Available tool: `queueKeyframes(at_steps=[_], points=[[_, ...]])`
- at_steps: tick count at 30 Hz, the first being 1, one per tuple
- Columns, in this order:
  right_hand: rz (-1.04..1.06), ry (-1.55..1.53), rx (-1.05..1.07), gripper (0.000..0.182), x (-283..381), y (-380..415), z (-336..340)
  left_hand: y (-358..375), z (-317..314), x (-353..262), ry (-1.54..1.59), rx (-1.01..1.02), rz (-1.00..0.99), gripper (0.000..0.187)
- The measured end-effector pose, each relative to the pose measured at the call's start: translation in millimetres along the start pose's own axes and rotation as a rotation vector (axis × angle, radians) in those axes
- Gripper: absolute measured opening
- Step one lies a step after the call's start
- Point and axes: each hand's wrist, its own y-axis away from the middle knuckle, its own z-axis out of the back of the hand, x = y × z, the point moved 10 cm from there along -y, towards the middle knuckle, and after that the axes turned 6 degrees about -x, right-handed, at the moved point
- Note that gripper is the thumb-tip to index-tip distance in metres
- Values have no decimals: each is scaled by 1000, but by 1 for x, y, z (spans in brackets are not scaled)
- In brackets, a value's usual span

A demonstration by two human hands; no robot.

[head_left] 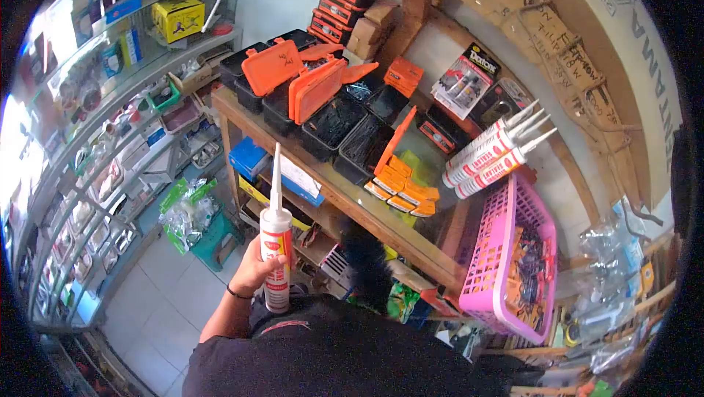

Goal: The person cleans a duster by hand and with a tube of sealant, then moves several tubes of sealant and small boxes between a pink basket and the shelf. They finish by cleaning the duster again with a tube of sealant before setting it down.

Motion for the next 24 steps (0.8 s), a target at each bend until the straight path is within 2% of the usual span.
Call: queueKeyframes(at_steps=[4, 7, 10, 11, 13, 14, 16, 17, 19, 20, 21, 23, 24], points=[[210, 236, 46, 23, 76, 38, -33, -8, 3, -8, 45, -100, -103, 47], [389, 398, 57, 19, 150, 76, -80, -8, 16, -27, 38, -233, -215, 44], [582, 548, 63, 16, 226, 113, -142, -3, 15, -54, 131, -259, -301, 39], [589, 543, 68, 16, 215, 104, -134, -2, 21, -56, 172, -285, -333, 36], [387, 739, -60, 21, 170, 68, -100, -2, 26, -57, 266, -267, -366, 36], [393, 738, -47, 21, 170, 63, -104, 0, 24, -60, 262, -276, -377, 36], [143, 92, -7, 25, 166, 50, -115, 3, 15, -61, 409, -255, -360, 39], [143, 101, 8, 25, 175, 48, -128, 6, 13, -63, 411, -267, -373, 39], [337, 454, 129, 29, 218, 64, -182, 12, 10, -63, 448, -312, -352, 42], [340, 462, 141, 29, 233, 70, -198, 18, 23, -53, 547, -472, -311, 43], [340, 591, 135, 30, 246, 77, -212, 21, 24, -53, 555, -481, -321, 43], [340, 730, 145, 32, 248, 81, -219, 21, 13, -58, 537, -312, -310, 46], [315, 711, 202, 23, 243, 81, -224, 23, 7, -60, 522, -229, -306, 48]])
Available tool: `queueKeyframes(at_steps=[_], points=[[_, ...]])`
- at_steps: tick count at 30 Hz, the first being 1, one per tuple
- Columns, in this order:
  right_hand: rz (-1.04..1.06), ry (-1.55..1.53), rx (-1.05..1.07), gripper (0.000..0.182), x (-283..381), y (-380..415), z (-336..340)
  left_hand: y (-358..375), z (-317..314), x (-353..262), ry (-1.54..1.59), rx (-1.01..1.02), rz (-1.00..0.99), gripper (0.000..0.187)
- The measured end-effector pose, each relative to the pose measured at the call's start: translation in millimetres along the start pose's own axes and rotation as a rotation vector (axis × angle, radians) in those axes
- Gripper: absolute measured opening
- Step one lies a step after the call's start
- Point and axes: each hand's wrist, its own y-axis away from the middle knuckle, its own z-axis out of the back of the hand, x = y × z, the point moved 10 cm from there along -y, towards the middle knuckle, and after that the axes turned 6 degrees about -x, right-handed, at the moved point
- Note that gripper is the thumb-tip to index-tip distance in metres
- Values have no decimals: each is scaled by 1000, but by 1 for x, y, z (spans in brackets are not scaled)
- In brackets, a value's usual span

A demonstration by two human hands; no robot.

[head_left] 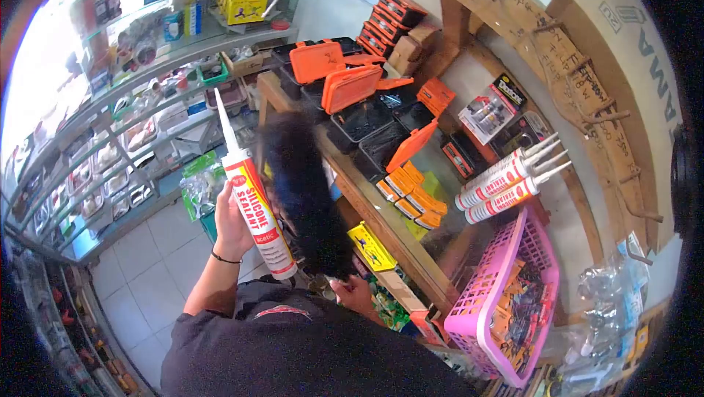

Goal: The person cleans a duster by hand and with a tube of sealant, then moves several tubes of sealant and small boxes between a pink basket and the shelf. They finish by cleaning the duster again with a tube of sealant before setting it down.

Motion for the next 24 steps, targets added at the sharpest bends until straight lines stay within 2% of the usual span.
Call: queueKeyframes(at_steps=[1, 2, 3, 4, 7, 8, 9, 11, 12, 13, 15, 17, 18, 19, 22, 24], points=[[2, -30, 54, 15, 1, -2, -7, 3, 2, -4, -1, -7, -18, 48], [16, -214, 183, 15, -68, -16, -31, 6, 12, -4, -15, -90, -2, 50], [26, -209, 194, 15, -63, -20, -28, 9, 21, -3, -27, -170, 14, 52], [108, -146, 183, 16, -53, -23, -23, 9, 21, -7, -9, -76, -4, 50], [338, 37, 137, 22, -11, -17, -8, 13, 20, -14, 41, -46, -59, 48], [407, 94, 119, 24, 4, -11, -5, 13, 20, -10, 85, 71, -25, 45], [474, 151, 101, 26, 18, -4, -3, 7, 45, -13, -29, -117, -125, 42], [605, 265, 61, 30, 40, 6, -2, 7, 58, -4, 55, -157, -54, 40], [249, -8, 170, 32, 16, -4, -9, 4, 59, 5, 142, -156, 28, 37], [244, -8, 174, 32, 25, -3, -8, -7, 64, 3, 143, -162, 31, 37], [278, 369, 113, 34, 45, 0, -4, 2, 4, 13, 82, 731, 192, 40], [289, 362, 107, 38, 46, 4, -9, -23, 81, 17, 153, 175, -52, 46], [242, 303, 38, 31, 36, 5, -6, 1, 23, -7, 177, 31, -86, 53], [194, 245, -32, 27, 34, 5, 1, 1, 14, -9, 216, 121, -85, 52], [238, 305, 9, 36, 45, 11, 13, 0, 6, -13, 222, 38, -128, 52], [259, 348, 58, 40, 44, 8, 13, 6, -36, -14, 365, 443, -49, 54]])
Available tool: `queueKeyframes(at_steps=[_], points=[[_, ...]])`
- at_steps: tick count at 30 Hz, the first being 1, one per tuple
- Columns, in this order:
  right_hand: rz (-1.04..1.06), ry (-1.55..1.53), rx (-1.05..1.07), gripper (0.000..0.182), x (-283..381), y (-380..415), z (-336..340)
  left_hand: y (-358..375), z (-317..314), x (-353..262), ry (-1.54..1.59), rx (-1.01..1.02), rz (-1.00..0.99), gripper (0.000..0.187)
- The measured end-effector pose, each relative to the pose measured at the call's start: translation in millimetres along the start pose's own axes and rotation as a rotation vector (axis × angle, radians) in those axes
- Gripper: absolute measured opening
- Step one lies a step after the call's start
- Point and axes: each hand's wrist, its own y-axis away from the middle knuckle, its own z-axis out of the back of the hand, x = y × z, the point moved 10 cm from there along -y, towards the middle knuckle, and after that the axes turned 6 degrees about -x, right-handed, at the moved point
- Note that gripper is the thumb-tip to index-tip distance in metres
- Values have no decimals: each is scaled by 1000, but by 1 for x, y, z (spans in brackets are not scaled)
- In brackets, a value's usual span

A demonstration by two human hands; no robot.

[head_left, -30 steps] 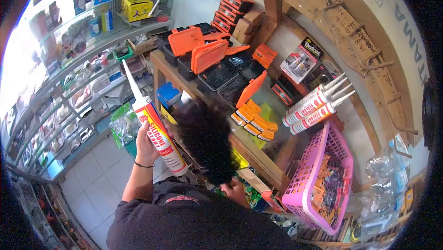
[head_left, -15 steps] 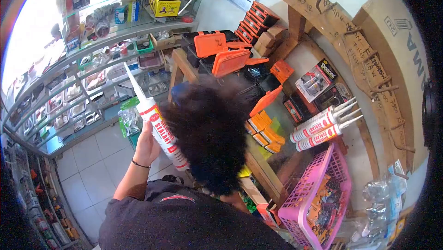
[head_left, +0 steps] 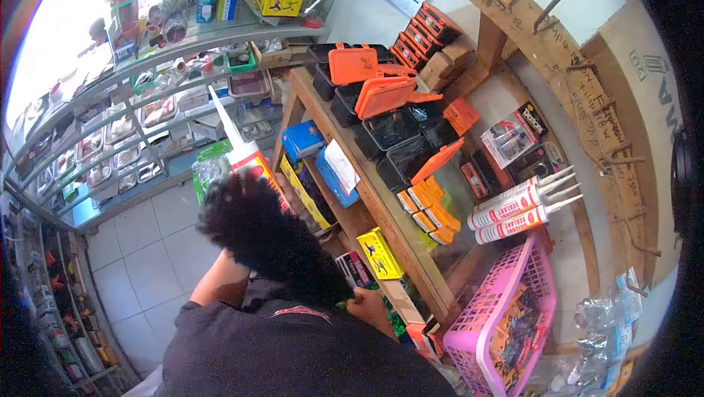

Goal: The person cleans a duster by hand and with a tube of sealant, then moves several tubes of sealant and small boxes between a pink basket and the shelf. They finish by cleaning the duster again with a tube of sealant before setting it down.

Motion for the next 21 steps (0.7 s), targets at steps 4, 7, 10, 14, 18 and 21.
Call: queueKeyframes(at_steps=[4, 7, 10, 14, 18, 21], points=[[-16, -16, -54, 37, -13, 6, -5, 15, 33, -15, -127, -504, -126, 60], [-13, -11, 7, 37, -22, 4, -7, 16, 31, -9, -144, -496, -103, 58], [-10, -38, 93, 40, -17, 4, -11, 19, 77, 10, -51, -47, -64, 49], [-227, -180, 13, 40, -21, 7, -9, 20, 29, -9, -142, -294, -67, 53], [43, -14, 95, 39, -4, -5, -3, 22, -6, -34, -234, -230, -256, 56], [27, -113, 113, 39, -19, -9, -14, 32, 11, -34, -245, -466, -196, 57]])
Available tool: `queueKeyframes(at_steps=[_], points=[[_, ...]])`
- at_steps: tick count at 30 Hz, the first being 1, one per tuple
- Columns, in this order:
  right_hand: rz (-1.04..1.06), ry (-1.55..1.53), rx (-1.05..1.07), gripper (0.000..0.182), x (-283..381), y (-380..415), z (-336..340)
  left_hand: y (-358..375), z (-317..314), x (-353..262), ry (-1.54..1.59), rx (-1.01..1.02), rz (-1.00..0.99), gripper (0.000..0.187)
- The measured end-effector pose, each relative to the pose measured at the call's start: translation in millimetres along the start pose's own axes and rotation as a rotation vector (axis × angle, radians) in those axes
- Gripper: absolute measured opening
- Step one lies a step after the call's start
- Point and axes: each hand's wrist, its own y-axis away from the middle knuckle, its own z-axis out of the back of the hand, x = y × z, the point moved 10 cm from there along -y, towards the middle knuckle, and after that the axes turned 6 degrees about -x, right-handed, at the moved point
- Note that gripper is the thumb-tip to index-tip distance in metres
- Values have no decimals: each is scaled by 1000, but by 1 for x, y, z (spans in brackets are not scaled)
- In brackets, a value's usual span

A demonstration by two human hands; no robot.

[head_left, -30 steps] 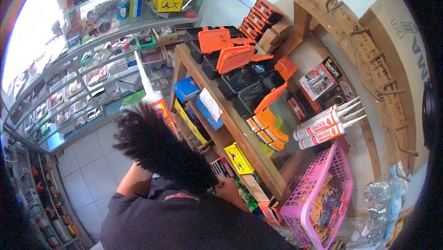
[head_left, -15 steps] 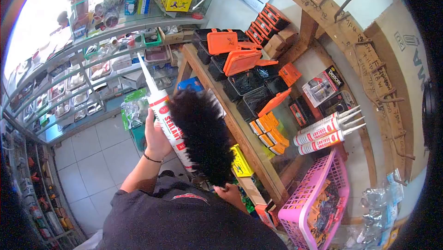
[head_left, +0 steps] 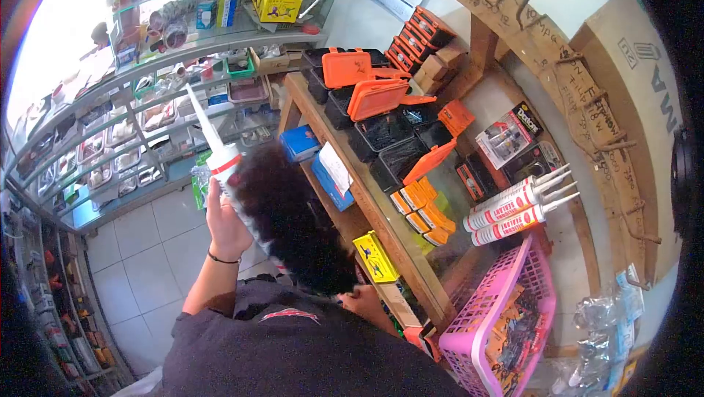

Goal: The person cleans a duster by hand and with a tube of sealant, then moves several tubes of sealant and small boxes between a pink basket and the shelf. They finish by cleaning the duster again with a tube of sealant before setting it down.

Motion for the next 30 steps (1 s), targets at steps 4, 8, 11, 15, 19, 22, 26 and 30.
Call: queueKeyframes(at_steps=[4, 8, 11, 15, 19, 22, 26, 30], points=[[12, -60, -22, 38, 24, -6, 8, 4, 0, -2, -28, -64, -48, 55], [165, -2, 96, 39, 42, -9, 2, 5, 13, -13, -29, -148, -183, 44], [88, 21, 35, 40, 30, -10, 2, 12, -21, -5, 39, -149, -70, 38], [158, 60, 89, 40, 41, -9, 3, -4, -3, 10, -110, 281, 89, 42], [126, 43, -7, 36, 37, -5, 1, 6, -7, 2, -33, -61, -63, 49], [71, -71, -21, 34, 52, -4, 10, 9, -6, 6, 19, -33, -39, 48], [195, 14, 100, 35, 45, 4, -7, 10, -19, 12, -258, 472, -134, 43], [51, -29, 4, 32, 39, 16, 5, 18, -8, 26, -30, 128, 85, 56]])
